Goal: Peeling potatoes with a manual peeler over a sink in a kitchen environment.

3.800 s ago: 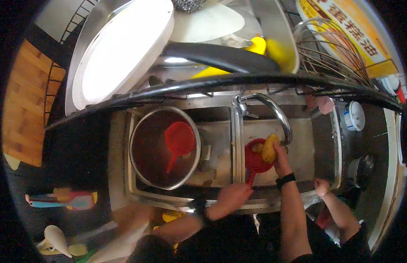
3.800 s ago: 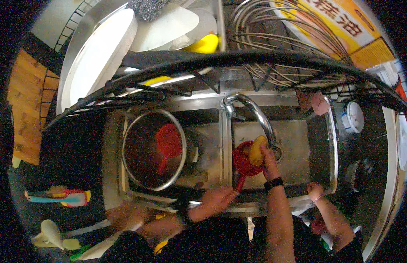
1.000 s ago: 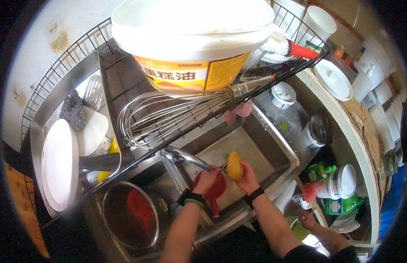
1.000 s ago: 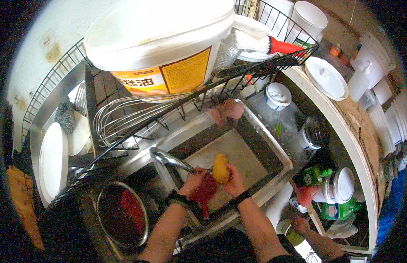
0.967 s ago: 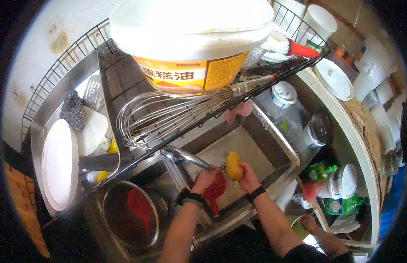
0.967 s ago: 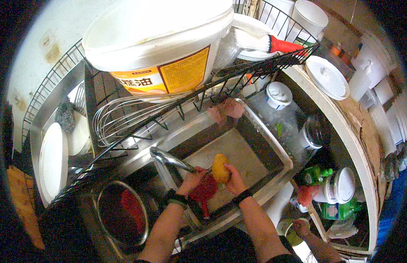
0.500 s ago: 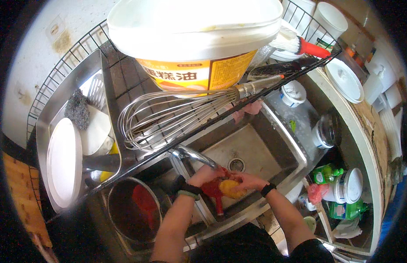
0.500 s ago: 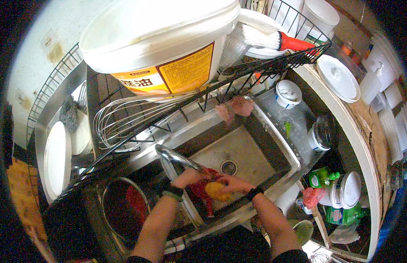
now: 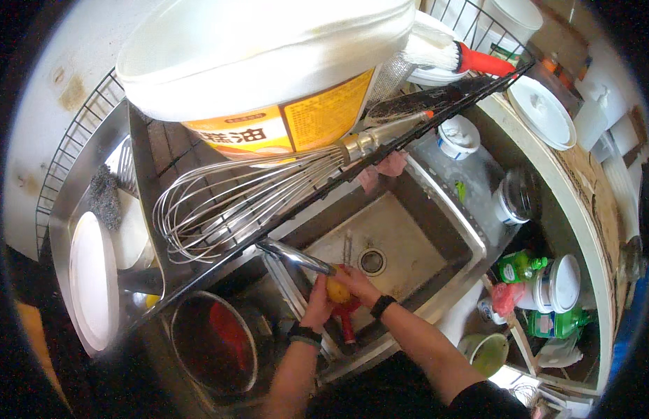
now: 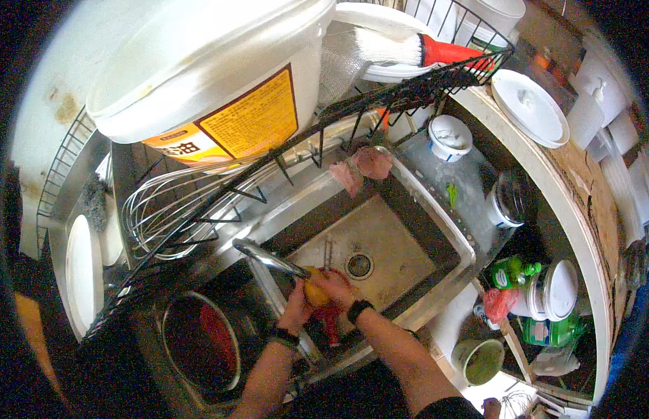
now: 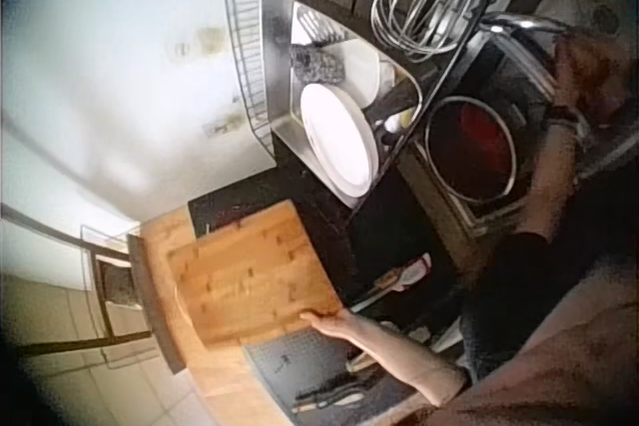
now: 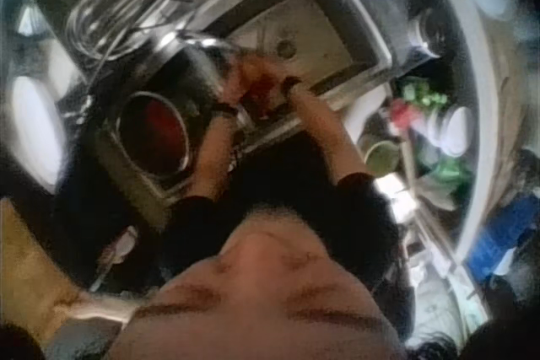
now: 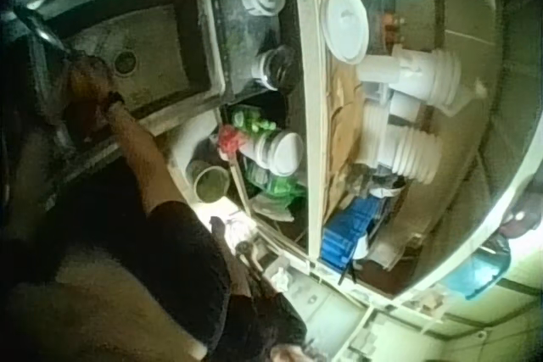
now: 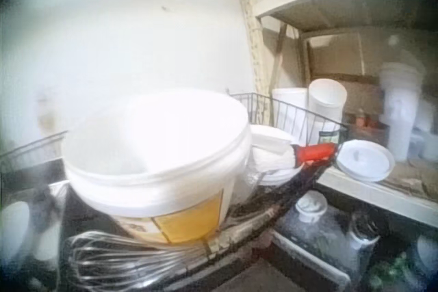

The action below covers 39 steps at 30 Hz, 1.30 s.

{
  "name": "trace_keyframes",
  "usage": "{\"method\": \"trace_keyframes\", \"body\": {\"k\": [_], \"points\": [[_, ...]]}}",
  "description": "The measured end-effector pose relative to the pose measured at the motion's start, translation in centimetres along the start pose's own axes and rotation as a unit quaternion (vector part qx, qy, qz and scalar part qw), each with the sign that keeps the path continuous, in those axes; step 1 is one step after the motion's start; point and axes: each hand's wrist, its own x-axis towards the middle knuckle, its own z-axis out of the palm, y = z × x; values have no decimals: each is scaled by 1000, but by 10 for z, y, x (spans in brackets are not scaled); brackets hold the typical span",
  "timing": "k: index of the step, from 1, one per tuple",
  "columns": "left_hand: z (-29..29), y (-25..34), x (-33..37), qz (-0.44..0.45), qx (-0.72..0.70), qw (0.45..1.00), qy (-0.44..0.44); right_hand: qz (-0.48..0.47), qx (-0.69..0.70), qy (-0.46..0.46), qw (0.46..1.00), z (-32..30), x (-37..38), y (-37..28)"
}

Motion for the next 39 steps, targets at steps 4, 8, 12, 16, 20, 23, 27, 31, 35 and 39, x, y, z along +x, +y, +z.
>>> {"method": "trace_keyframes", "body": {"k": [4,8,12,16,20,23,27,31,35,39], "points": [[-27,2,11,44,-103,994,-13,-129,-383,146,903,36,-27,-52],[10,15,27,10,-59,998,-30,-258,-459,327,784,-1,-35,-56],[11,10,36,-55,-22,997,-45,-269,-311,171,895,-52,-45,-39],[22,21,12,-90,-90,982,-137,-147,-191,165,956,-74,-91,-42],[22,19,-20,-101,-124,974,-158,-85,-123,131,980,-77,-120,-27],[27,22,-40,-145,-210,957,-138,-82,-81,65,991,-66,-131,-21],[24,23,-55,-139,-221,959,-109,-15,-70,-1,997,-47,-147,-37],[28,24,-58,-120,-197,966,-116,-128,-250,69,957,-42,-147,-31],[28,22,-66,-120,-186,971,-86,-269,-457,123,839,-30,-164,-48],[22,17,-73,-122,-181,974,-61,-356,-502,114,780,-19,-172,-45]]}}
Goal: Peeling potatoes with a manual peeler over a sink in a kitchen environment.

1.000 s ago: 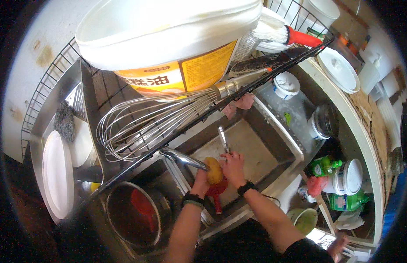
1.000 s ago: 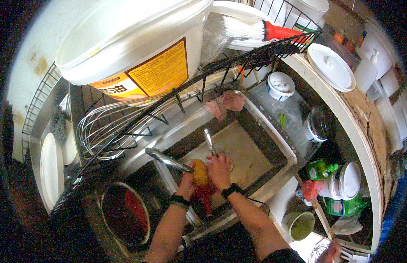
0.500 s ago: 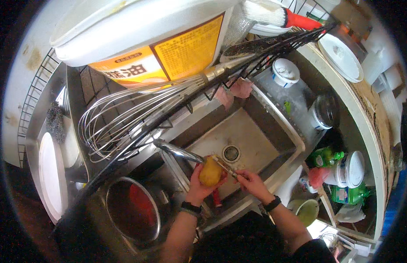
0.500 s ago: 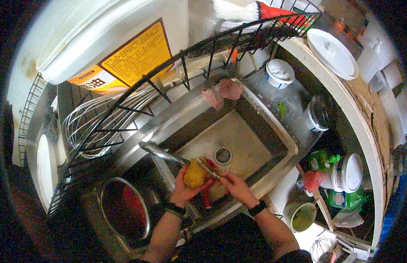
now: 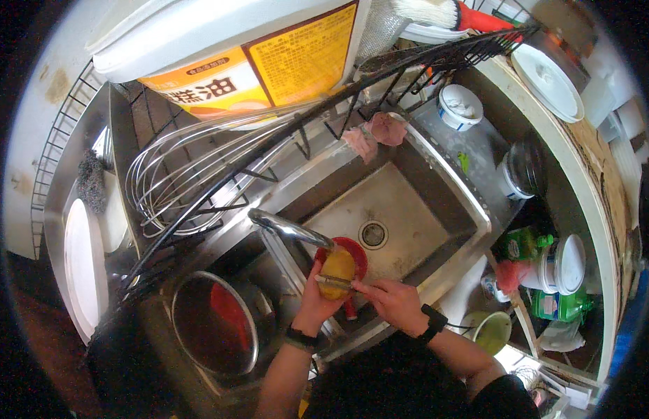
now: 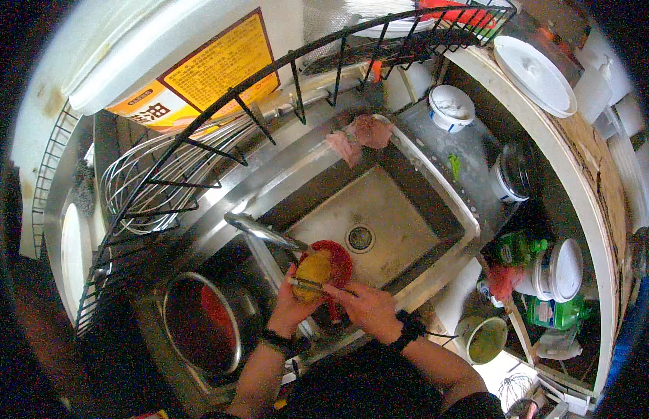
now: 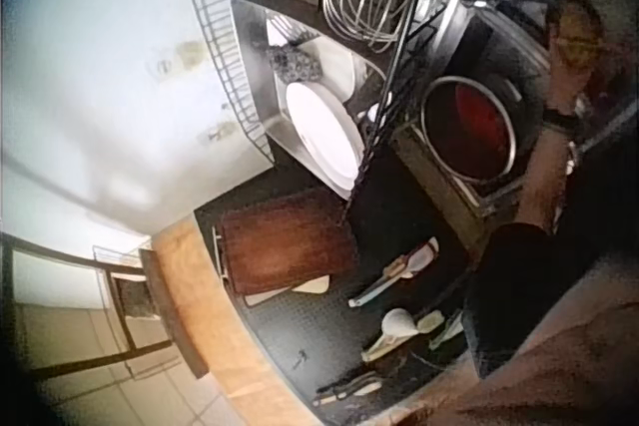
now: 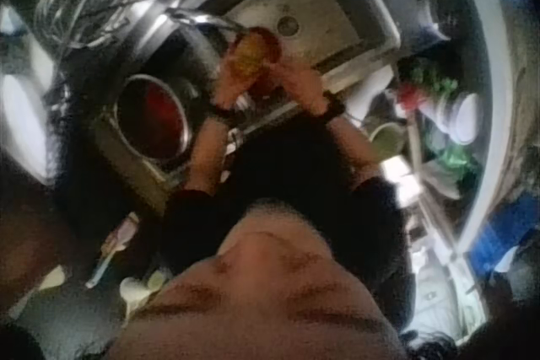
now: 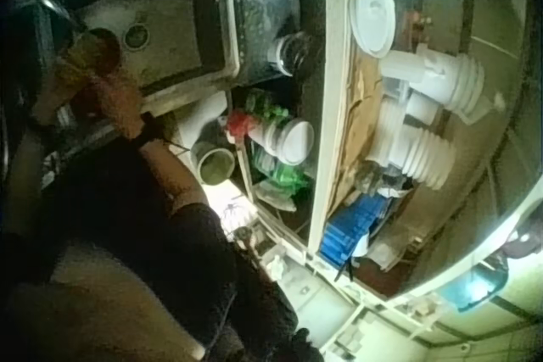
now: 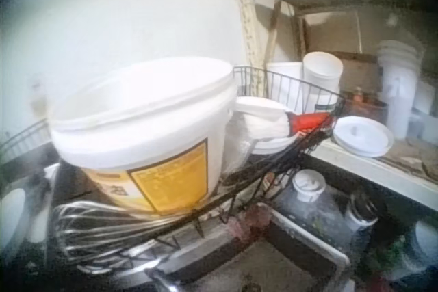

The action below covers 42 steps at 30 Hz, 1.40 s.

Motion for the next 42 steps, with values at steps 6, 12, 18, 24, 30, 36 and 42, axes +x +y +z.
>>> {"method": "trace_keyframes", "body": {"k": [6,12,18,24,30,36,42], "points": [[-7,4,-15,-6,20,999,42,6,47,11,999,10,3,6],[-13,7,-20,7,49,997,65,-22,54,68,996,22,9,8],[-26,6,-30,10,45,996,77,-25,69,50,996,45,8,11],[-21,6,-38,27,35,991,124,-10,72,26,997,57,7,13],[-28,-18,-59,37,83,993,79,226,58,-76,970,54,8,45],[-43,-11,-44,24,22,991,133,53,79,-57,994,43,2,-12],[-53,-11,-53,0,45,992,117,-37,17,-111,993,28,0,-18]]}}
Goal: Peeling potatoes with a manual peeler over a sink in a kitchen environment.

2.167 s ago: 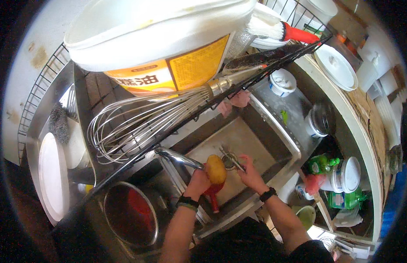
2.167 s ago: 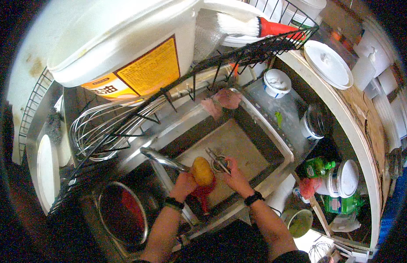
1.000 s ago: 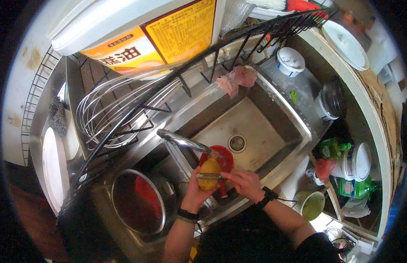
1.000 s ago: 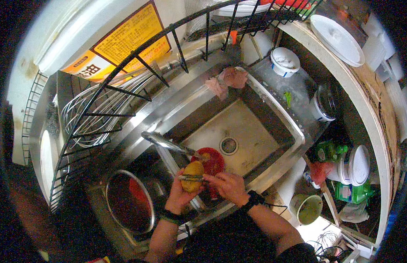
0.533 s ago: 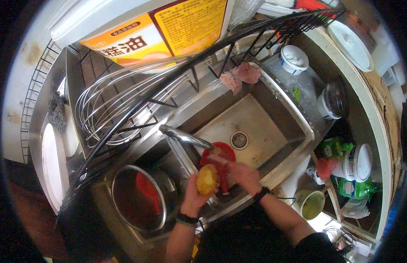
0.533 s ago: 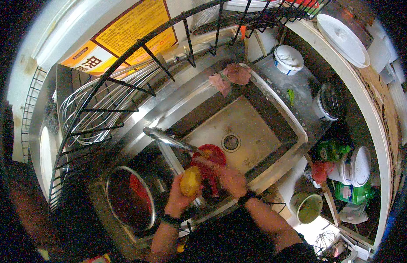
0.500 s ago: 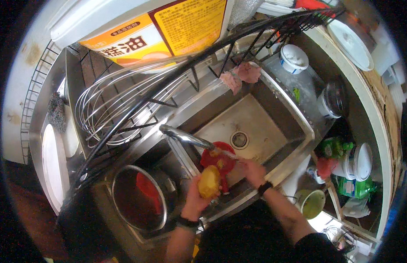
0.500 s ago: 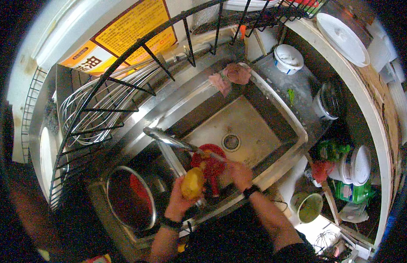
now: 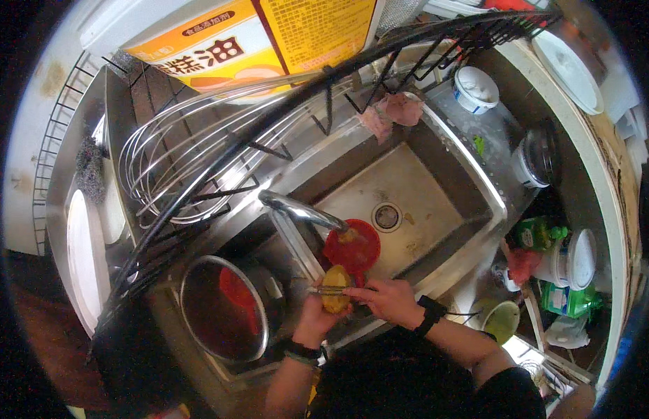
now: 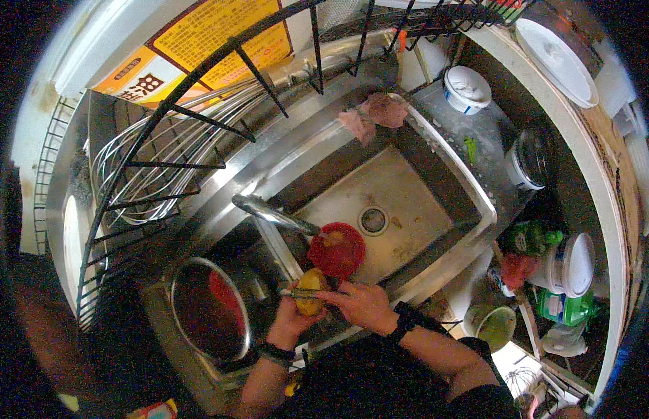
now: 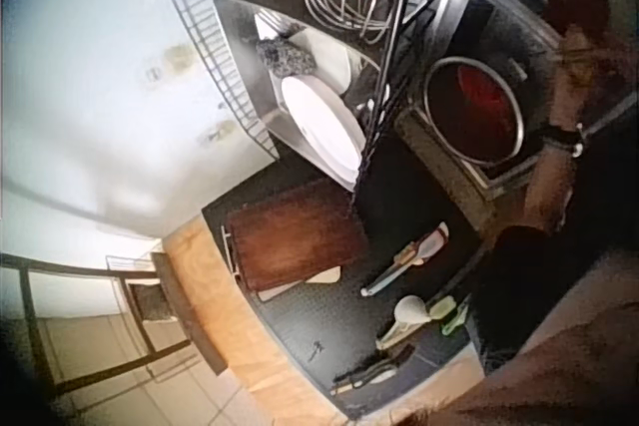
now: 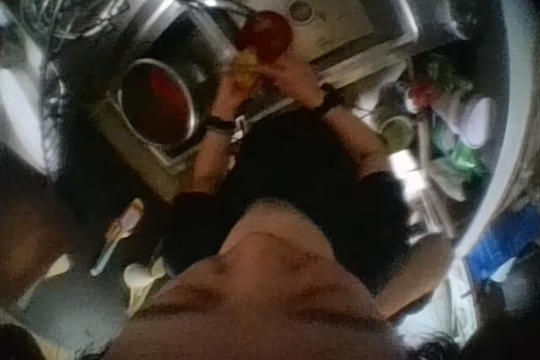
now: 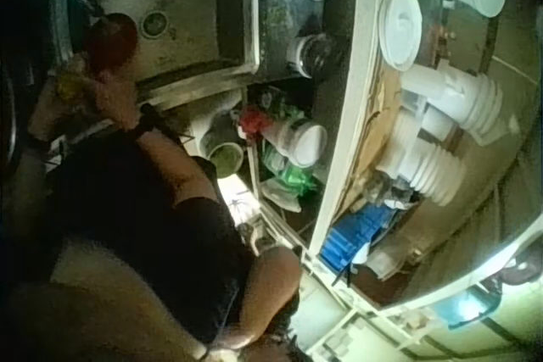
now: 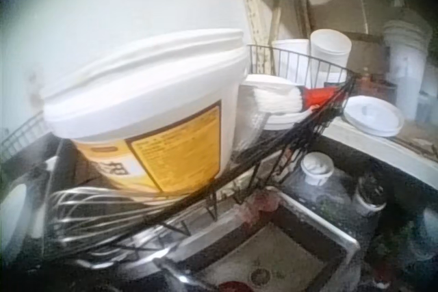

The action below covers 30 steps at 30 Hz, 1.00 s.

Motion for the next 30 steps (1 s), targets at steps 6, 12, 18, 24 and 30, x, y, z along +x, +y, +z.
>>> {"method": "trace_keyframes", "body": {"k": [6,12,18,24,30], "points": [[23,1,-30,-8,71,994,-84,181,-5,-27,983,37,5,74],[9,11,-13,20,20,998,-52,92,73,28,993,-3,15,4],[3,8,-12,-21,4,997,-69,46,7,24,999,-12,7,0],[31,10,-40,67,211,972,-83,187,-44,55,980,11,-9,77],[32,22,-34,19,130,991,-24,60,-12,28,998,-23,4,-3]]}}
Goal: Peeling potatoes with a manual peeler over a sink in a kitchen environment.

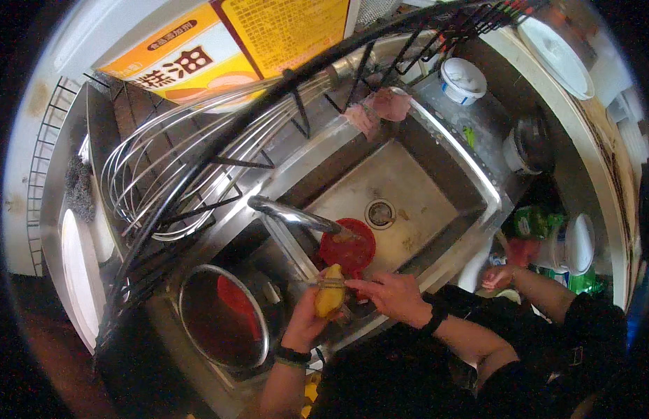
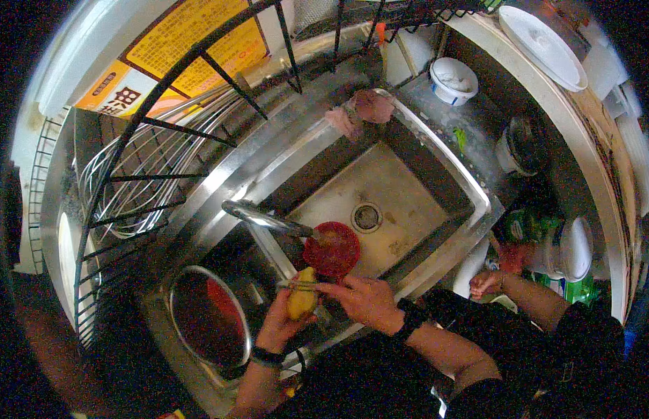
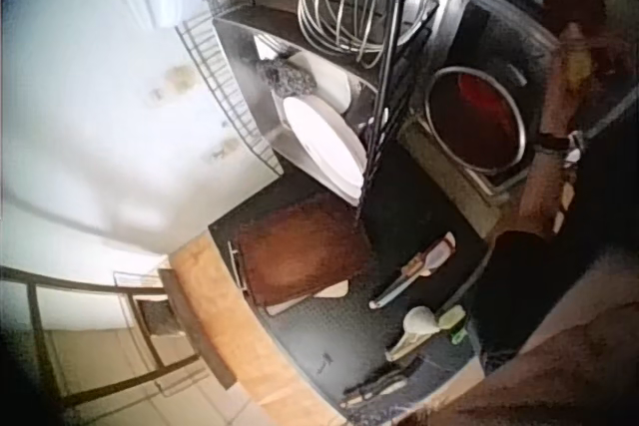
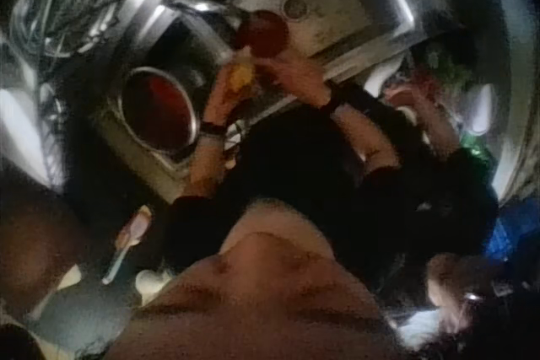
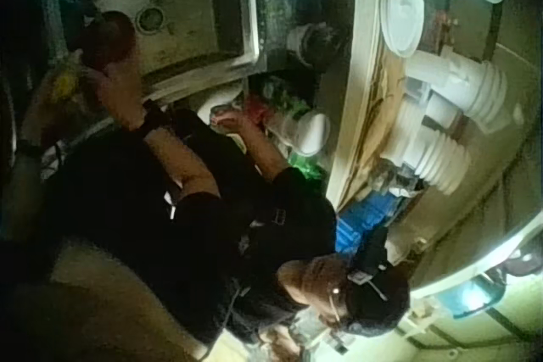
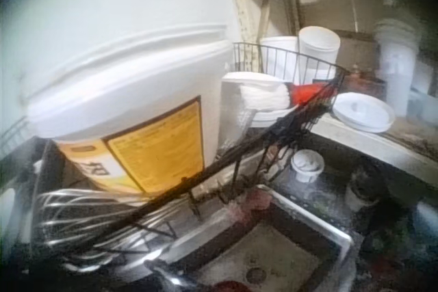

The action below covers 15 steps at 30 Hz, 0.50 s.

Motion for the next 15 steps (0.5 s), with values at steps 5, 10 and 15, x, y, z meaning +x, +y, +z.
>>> {"method": "trace_keyframes", "body": {"k": [5,10,15], "points": [[2,1,-5,34,116,993,-20,48,-69,-3,996,21,-5,42],[-5,-15,-10,84,100,991,4,94,-10,16,995,15,-4,55],[-12,-5,-1,45,28,997,-54,-60,-13,13,998,-8,-7,7]]}}
